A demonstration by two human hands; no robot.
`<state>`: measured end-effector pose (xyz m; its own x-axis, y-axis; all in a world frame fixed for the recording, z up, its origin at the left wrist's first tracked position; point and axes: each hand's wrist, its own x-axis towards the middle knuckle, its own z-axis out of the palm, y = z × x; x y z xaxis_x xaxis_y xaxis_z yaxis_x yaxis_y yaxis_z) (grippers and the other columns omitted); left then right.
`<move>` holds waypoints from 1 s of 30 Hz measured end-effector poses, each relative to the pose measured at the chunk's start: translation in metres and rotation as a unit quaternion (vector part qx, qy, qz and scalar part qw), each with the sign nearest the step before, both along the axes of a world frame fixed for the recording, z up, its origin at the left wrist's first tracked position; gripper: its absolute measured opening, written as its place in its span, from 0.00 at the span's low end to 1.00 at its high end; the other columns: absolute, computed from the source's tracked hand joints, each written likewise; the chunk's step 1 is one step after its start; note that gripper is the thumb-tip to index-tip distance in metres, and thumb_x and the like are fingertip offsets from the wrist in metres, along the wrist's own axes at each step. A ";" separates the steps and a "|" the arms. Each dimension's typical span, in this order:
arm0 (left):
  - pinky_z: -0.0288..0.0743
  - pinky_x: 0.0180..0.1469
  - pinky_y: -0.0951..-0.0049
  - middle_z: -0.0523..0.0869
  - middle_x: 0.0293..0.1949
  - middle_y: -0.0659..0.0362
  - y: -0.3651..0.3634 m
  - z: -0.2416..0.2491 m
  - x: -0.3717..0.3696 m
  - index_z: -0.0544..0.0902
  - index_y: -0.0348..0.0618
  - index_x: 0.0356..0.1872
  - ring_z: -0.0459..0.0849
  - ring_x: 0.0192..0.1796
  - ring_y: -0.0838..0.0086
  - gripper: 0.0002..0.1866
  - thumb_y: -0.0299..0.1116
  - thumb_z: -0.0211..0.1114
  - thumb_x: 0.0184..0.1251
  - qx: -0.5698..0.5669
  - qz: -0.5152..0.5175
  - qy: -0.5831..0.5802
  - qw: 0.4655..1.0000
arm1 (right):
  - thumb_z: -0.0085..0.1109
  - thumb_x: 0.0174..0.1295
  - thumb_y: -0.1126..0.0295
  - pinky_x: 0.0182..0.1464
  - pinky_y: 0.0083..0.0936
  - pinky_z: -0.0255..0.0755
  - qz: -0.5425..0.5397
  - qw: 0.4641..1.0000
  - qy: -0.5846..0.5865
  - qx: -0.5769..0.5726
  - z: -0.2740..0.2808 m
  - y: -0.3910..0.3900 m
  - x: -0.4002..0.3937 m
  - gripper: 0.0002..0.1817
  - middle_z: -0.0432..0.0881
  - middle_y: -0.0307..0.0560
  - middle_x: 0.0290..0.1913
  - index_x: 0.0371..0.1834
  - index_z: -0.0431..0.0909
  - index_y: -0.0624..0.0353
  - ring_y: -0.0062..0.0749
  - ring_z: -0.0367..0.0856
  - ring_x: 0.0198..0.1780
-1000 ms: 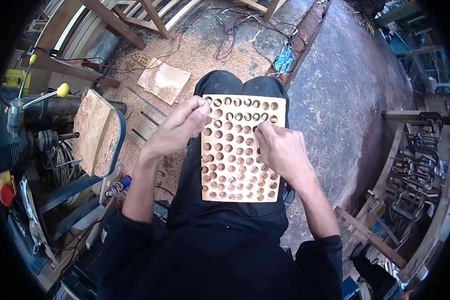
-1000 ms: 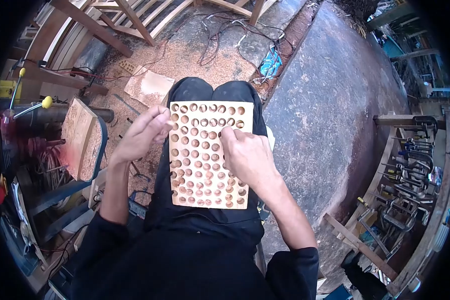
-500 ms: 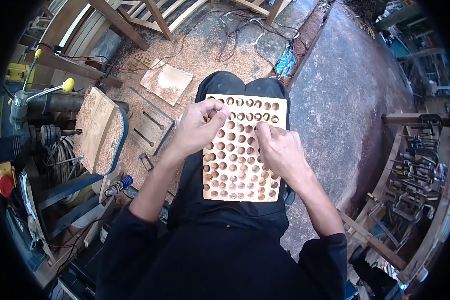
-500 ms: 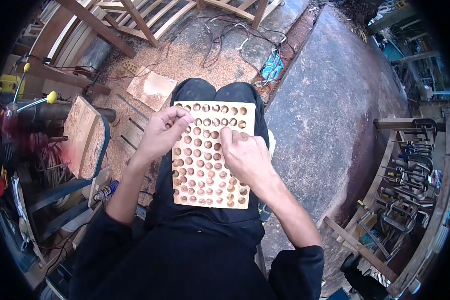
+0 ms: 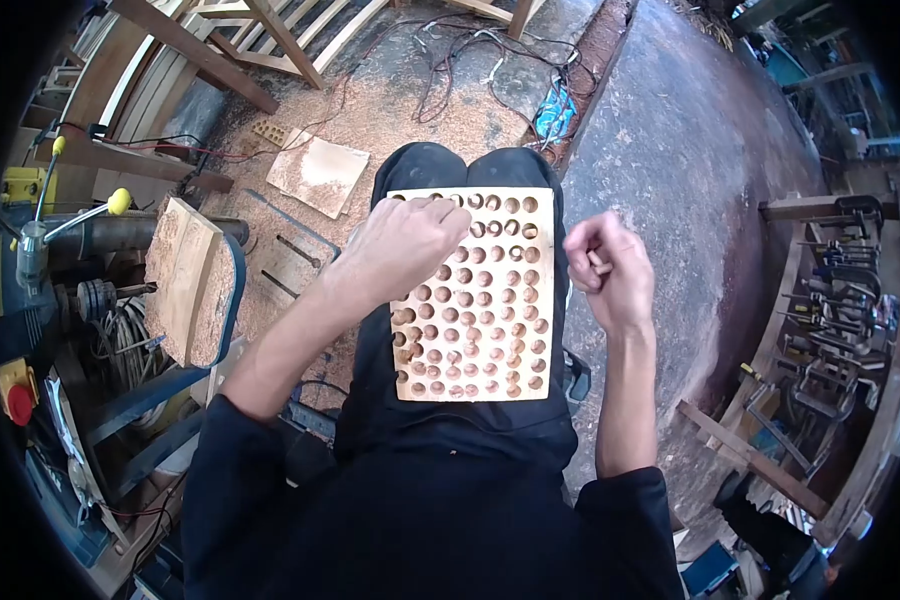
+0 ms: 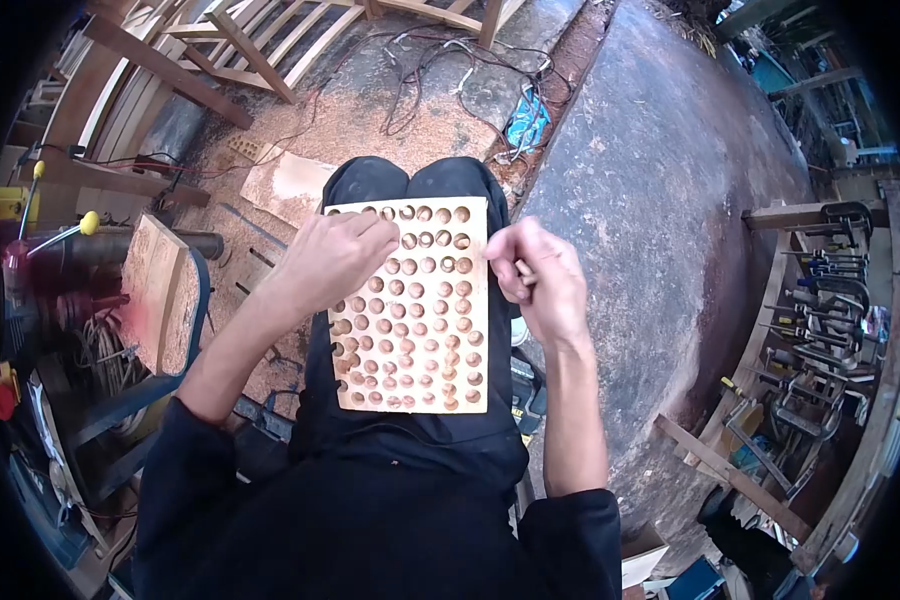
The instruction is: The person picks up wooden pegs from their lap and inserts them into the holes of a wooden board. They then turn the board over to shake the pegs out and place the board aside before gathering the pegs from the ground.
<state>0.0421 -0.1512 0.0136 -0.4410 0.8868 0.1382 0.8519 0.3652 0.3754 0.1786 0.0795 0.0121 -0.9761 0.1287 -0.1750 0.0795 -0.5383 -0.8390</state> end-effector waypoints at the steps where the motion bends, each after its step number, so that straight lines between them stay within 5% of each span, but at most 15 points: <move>1: 0.77 0.33 0.59 0.85 0.29 0.53 0.000 -0.001 0.004 0.79 0.41 0.36 0.86 0.32 0.57 0.07 0.34 0.63 0.68 -0.013 0.018 -0.011 1.000 | 0.57 0.70 0.65 0.22 0.16 0.59 -0.001 0.979 -0.034 0.202 0.004 -0.009 0.000 0.12 0.79 0.38 0.25 0.37 0.82 0.63 0.16 0.68 0.21; 2: 0.77 0.32 0.59 0.85 0.28 0.52 -0.001 -0.002 0.007 0.78 0.42 0.37 0.86 0.31 0.57 0.08 0.35 0.62 0.68 -0.027 0.037 -0.023 0.999 | 0.64 0.65 0.71 0.25 0.18 0.68 0.002 0.916 -0.080 0.393 0.008 -0.019 0.000 0.05 0.84 0.38 0.27 0.36 0.86 0.61 0.19 0.76 0.23; 4: 0.76 0.30 0.58 0.84 0.25 0.49 -0.001 -0.001 0.008 0.73 0.41 0.38 0.85 0.29 0.55 0.08 0.35 0.59 0.71 -0.063 0.047 -0.035 0.996 | 0.66 0.60 0.72 0.29 0.27 0.75 0.017 0.802 0.034 0.596 0.011 -0.031 -0.005 0.04 0.86 0.45 0.29 0.37 0.86 0.59 0.31 0.81 0.23; 5: 0.76 0.30 0.58 0.84 0.25 0.49 0.001 0.001 0.009 0.73 0.41 0.38 0.85 0.29 0.56 0.08 0.35 0.59 0.71 -0.077 0.052 -0.035 0.995 | 0.65 0.54 0.75 0.31 0.33 0.77 -0.007 0.756 0.092 0.649 0.001 -0.036 -0.006 0.06 0.83 0.48 0.28 0.35 0.85 0.58 0.41 0.83 0.27; 9: 0.75 0.27 0.60 0.83 0.22 0.51 0.004 0.004 0.012 0.72 0.39 0.35 0.85 0.26 0.58 0.09 0.34 0.58 0.69 -0.117 0.047 -0.004 0.992 | 0.61 0.50 0.77 0.32 0.36 0.78 0.085 0.642 0.089 0.757 0.012 -0.042 -0.007 0.03 0.78 0.46 0.25 0.29 0.78 0.60 0.41 0.85 0.33; 15: 0.78 0.24 0.66 0.83 0.21 0.54 0.005 -0.003 0.010 0.74 0.35 0.33 0.86 0.24 0.64 0.13 0.37 0.62 0.65 -0.083 -0.014 0.114 0.990 | 0.59 0.51 0.77 0.30 0.40 0.78 0.099 0.656 0.099 0.741 0.007 -0.042 -0.009 0.06 0.80 0.52 0.25 0.31 0.73 0.63 0.47 0.85 0.30; 27: 0.78 0.23 0.66 0.83 0.23 0.53 0.014 0.008 0.010 0.74 0.35 0.33 0.86 0.25 0.65 0.15 0.39 0.60 0.67 -0.197 -0.087 0.095 0.972 | 0.55 0.56 0.77 0.25 0.43 0.76 0.158 0.641 0.060 0.749 0.001 -0.043 0.001 0.09 0.80 0.57 0.21 0.36 0.66 0.66 0.53 0.83 0.24; 30: 0.78 0.25 0.65 0.84 0.25 0.53 0.005 -0.010 0.005 0.75 0.37 0.36 0.87 0.26 0.64 0.13 0.39 0.59 0.69 -0.107 -0.074 0.090 0.987 | 0.54 0.57 0.76 0.25 0.41 0.76 0.158 0.639 0.074 0.749 0.004 -0.042 -0.002 0.09 0.79 0.57 0.20 0.37 0.66 0.67 0.53 0.83 0.23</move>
<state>0.0467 -0.1464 0.0033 -0.2898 0.9571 0.0055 0.9478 0.2862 0.1409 0.1763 0.0380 0.0158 -0.9863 -0.1646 0.0112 -0.1549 0.9009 -0.4054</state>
